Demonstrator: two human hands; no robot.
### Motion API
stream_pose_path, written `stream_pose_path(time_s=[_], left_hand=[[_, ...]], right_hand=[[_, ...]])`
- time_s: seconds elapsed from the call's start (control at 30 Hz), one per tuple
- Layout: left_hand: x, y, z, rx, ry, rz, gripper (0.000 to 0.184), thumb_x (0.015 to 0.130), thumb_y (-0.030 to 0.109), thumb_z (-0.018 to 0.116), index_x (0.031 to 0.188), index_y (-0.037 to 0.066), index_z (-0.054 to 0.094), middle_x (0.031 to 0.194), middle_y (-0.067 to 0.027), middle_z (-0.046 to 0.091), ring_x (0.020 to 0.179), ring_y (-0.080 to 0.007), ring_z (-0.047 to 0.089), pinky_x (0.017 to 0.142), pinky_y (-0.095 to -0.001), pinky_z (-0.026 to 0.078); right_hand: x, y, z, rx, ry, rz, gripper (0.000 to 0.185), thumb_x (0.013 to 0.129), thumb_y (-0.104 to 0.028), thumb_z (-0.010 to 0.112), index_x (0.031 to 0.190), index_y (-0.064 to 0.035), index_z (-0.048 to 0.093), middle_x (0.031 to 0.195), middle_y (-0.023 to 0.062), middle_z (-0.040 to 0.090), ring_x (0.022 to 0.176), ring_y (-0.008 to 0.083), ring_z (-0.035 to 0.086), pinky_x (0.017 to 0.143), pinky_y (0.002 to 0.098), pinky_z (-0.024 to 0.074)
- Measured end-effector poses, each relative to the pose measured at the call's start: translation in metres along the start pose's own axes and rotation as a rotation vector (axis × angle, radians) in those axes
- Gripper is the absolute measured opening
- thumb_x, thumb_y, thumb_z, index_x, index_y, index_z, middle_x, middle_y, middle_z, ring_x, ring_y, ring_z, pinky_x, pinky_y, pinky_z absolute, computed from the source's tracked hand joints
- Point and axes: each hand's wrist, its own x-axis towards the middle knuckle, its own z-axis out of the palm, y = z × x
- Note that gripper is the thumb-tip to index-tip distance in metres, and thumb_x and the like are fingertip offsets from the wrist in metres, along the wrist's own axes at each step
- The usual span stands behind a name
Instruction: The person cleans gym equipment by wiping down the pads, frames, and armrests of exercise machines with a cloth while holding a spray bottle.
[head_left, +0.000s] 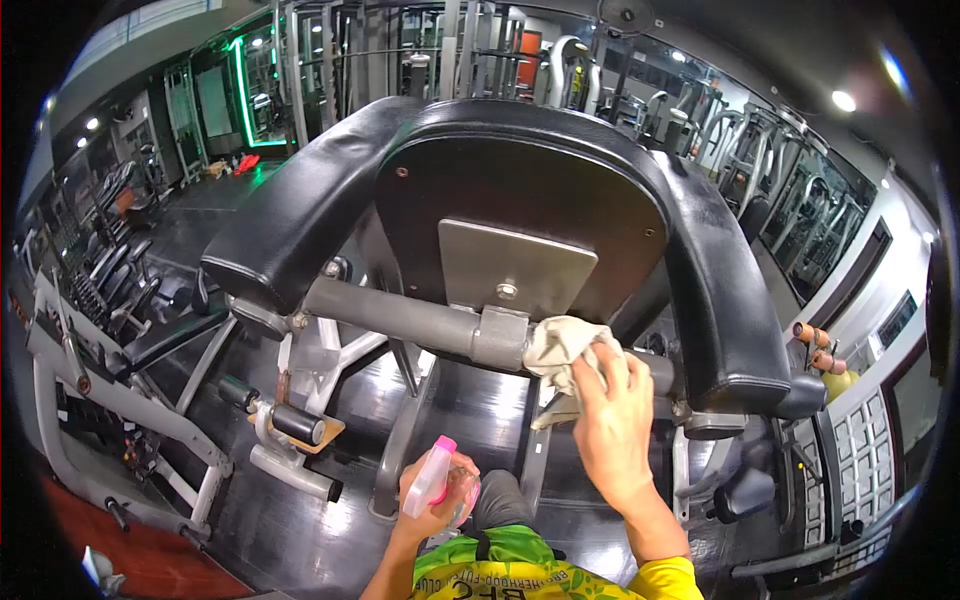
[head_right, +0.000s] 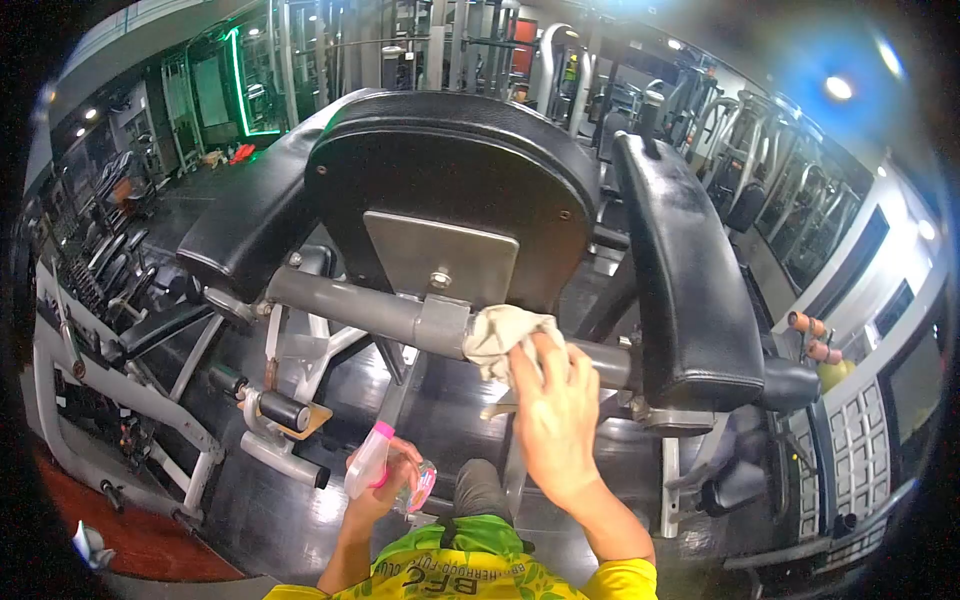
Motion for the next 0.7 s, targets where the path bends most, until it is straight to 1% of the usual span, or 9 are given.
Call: stream_pose_path(time_s=[0.1, 0.17, 0.2, 0.33, 0.4, 0.5, 0.53, 0.6, 0.7], left_hand=[[0.000, -0.004, 0.002, 0.020, -0.022, 0.014, 0.017, 0.082, -0.009, 0.057, 0.098, -0.003, 0.054, 0.086, -0.0113, 0.061, 0.060, -0.0102, 0.057, 0.047, -0.0229, 0.045], [-0.001, -0.007, 0.003, 0.041, -0.029, 0.012, 0.016, 0.082, -0.009, 0.057, 0.097, -0.003, 0.054, 0.085, -0.0111, 0.061, 0.060, -0.0098, 0.057, 0.049, -0.0226, 0.045], [-0.001, -0.009, 0.003, 0.062, -0.034, 0.018, 0.016, 0.082, -0.008, 0.058, 0.097, -0.003, 0.055, 0.085, -0.0108, 0.062, 0.060, -0.0094, 0.057, 0.051, -0.0223, 0.046], [-0.003, -0.007, 0.004, 0.107, -0.036, 0.023, 0.016, 0.081, -0.008, 0.058, 0.097, -0.003, 0.055, 0.086, -0.0106, 0.062, 0.061, -0.0087, 0.057, 0.055, -0.0214, 0.047], [-0.005, -0.009, 0.001, 0.095, -0.028, 0.013, 0.017, 0.081, -0.009, 0.058, 0.097, -0.003, 0.055, 0.086, -0.0107, 0.062, 0.061, -0.0088, 0.057, 0.055, -0.0216, 0.047], [-0.005, -0.004, 0.002, 0.051, -0.014, -0.008, 0.017, 0.081, -0.009, 0.058, 0.097, -0.004, 0.055, 0.086, -0.0108, 0.062, 0.060, -0.0089, 0.057, 0.053, -0.0220, 0.046], [-0.004, -0.002, 0.002, 0.020, -0.008, -0.017, 0.017, 0.081, -0.009, 0.058, 0.097, -0.004, 0.055, 0.086, -0.0109, 0.062, 0.060, -0.0089, 0.057, 0.053, -0.0222, 0.046], [-0.005, -0.003, 0.001, 0.042, 0.004, -0.009, 0.017, 0.081, -0.009, 0.058, 0.097, -0.003, 0.055, 0.086, -0.0110, 0.062, 0.060, -0.0090, 0.057, 0.052, -0.0223, 0.046], [-0.004, -0.003, -0.001, 0.081, -0.007, 0.022, 0.017, 0.082, -0.008, 0.058, 0.097, -0.003, 0.055, 0.086, -0.0109, 0.061, 0.060, -0.0091, 0.057, 0.052, -0.0225, 0.045]], right_hand=[[-0.013, 0.019, -0.016, -0.093, 0.015, 0.135, 0.047, 0.064, 0.006, 0.056, 0.110, -0.0022, 0.056, 0.118, 0.0138, 0.049, 0.104, 0.0343, 0.046, 0.088, 0.0425, 0.0402], [-0.020, 0.031, -0.021, -0.051, 0.035, 0.210, 0.047, 0.064, 0.009, 0.054, 0.110, -0.0008, 0.056, 0.119, 0.0142, 0.049, 0.105, 0.0357, 0.046, 0.091, 0.0434, 0.0400], [-0.022, 0.029, -0.021, -0.103, 0.040, 0.175, 0.046, 0.064, 0.011, 0.053, 0.109, -0.0002, 0.057, 0.120, 0.0143, 0.049, 0.105, 0.0366, 0.046, 0.092, 0.0444, 0.0400], [-0.018, 0.027, -0.024, -0.081, 0.029, 0.188, 0.045, 0.066, 0.011, 0.053, 0.110, 0.0003, 0.057, 0.120, 0.0147, 0.049, 0.111, 0.0372, 0.044, 0.095, 0.0445, 0.0390], [-0.018, 0.028, -0.021, -0.138, 0.066, 0.163, 0.045, 0.067, 0.010, 0.054, 0.111, 0.0013, 0.056, 0.122, 0.0154, 0.050, 0.119, 0.0389, 0.042, 0.101, 0.0454, 0.0365], [-0.022, 0.030, -0.010, -0.132, 0.156, 0.166, 0.045, 0.068, 0.011, 0.054, 0.112, 0.0020, 0.057, 0.123, 0.0166, 0.053, 0.124, 0.0401, 0.041, 0.103, 0.0466, 0.0347], [-0.026, 0.031, -0.004, -0.130, 0.156, 0.166, 0.045, 0.068, 0.011, 0.054, 0.112, 0.0020, 0.057, 0.123, 0.0166, 0.053, 0.124, 0.0401, 0.041, 0.103, 0.0466, 0.0347], [-0.038, 0.036, 0.009, -0.035, 0.285, 0.213, 0.046, 0.067, 0.012, 0.053, 0.111, 0.0024, 0.059, 0.122, 0.0175, 0.055, 0.121, 0.0411, 0.044, 0.101, 0.0475, 0.0370], [-0.060, 0.037, 0.029, -0.031, 0.375, 0.194, 0.047, 0.065, 0.015, 0.050, 0.110, 0.0032, 0.060, 0.119, 0.0181, 0.057, 0.119, 0.0413, 0.047, 0.100, 0.0467, 0.0387]])
